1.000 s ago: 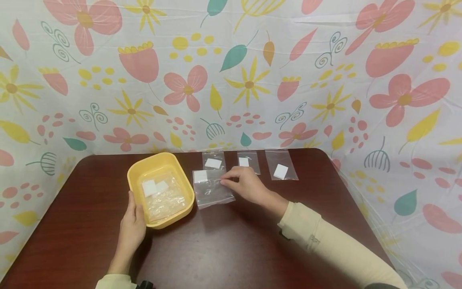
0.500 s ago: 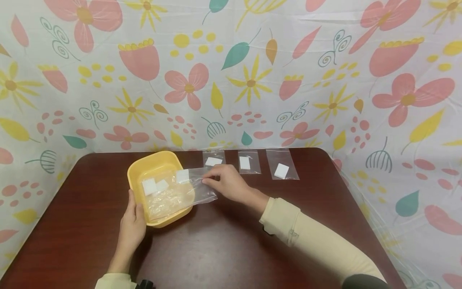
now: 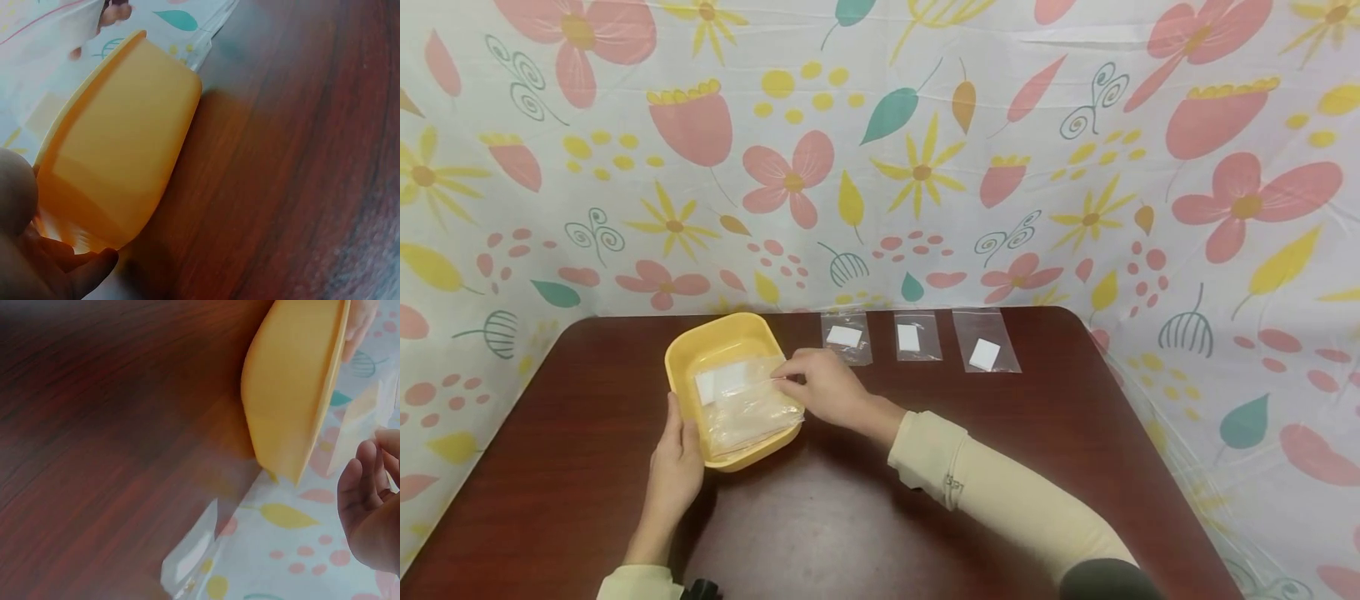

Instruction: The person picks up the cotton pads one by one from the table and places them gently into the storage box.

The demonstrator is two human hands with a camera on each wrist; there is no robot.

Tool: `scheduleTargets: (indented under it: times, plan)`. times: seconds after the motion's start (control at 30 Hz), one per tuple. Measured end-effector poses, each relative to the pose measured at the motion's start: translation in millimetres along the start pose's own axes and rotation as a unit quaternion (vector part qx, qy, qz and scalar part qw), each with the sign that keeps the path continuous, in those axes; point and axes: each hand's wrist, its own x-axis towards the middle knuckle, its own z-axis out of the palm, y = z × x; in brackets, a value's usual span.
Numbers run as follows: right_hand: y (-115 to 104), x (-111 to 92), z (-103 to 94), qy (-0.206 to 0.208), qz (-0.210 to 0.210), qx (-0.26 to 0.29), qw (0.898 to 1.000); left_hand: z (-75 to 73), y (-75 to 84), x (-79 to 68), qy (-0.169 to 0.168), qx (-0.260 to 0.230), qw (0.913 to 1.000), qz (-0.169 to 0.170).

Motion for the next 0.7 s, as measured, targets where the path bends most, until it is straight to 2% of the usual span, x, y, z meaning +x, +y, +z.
scheduleTargets:
  times: [0.33,0.7]
  plan:
    - [-15.0,15.5,21.3,-0.012,0.007,-0.024,1.0,1.5,-1.1,1.4,0.001,0.002,1.0,-0.009]
    - [-18.1,23.5,29.5,-0.007,0.015,-0.04,0.999,-0.1,0.7,1.5,0.001,-0.005,0.9999,-0.011]
